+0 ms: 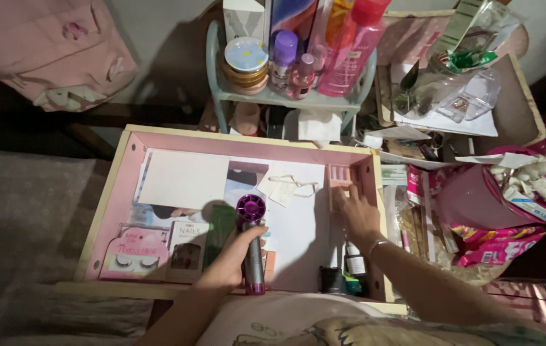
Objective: The person removes cosmetic bottles, tubes, and small packages from a pink tray drawer one at a time and rearranges them neatly inside the tray, placing a hair dryer and other items and folding a paper packet at the end.
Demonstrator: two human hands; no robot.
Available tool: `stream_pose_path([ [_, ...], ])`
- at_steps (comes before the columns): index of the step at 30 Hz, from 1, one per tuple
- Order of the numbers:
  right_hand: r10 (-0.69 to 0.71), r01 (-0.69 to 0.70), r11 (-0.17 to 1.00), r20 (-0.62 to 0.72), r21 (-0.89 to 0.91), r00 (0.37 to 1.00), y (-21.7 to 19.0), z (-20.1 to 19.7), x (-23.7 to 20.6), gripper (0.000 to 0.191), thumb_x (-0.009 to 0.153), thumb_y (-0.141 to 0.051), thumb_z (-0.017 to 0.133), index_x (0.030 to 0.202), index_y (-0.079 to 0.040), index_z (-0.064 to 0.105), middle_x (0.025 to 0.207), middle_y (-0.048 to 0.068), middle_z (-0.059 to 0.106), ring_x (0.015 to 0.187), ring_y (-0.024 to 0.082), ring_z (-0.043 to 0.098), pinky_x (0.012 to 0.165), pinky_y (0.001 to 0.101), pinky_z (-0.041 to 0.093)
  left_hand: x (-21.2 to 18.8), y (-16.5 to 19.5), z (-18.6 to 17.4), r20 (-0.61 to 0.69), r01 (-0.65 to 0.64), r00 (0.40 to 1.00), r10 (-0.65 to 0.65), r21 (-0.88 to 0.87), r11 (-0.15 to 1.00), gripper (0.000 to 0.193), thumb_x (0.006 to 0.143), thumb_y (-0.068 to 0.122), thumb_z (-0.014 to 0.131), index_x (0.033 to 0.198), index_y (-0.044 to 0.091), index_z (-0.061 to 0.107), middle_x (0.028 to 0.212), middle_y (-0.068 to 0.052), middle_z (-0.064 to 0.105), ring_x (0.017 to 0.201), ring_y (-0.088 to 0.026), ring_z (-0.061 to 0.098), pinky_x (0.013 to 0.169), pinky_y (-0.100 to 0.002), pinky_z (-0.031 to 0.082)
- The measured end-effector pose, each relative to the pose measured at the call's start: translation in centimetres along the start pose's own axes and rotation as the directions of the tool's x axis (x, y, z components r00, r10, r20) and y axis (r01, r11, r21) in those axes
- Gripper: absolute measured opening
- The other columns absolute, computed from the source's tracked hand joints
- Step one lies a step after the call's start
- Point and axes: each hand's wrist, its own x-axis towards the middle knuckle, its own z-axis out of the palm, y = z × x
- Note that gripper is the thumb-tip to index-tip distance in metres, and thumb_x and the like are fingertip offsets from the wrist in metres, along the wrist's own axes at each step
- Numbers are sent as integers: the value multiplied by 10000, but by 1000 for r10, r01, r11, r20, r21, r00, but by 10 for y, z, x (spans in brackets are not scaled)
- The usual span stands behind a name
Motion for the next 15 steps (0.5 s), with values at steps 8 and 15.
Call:
stream_pose_path([
  [8,-8,48,986,-246,160,969,10,10,-10,377,864,-91,691,1197,-128,520,1159,112,592,1038,324,666,799,451,560,-9,3,-4,4,25,1000,-25,-22,999,434,749,373,825,1061,116,667,901,-20,579,858,-178,594,709,-401,554],
  [15,727,-393,422,-46,817,685,-13,17,-7,344,1016,-342,721,1100,-67,533,1101,173,687,914,315,667,845,435,533,-9,10,3,-57,145,988,-144,15,989,432,712,401,825,982,128,628,874,-28,557,792,-185,574,624,-479,537],
])
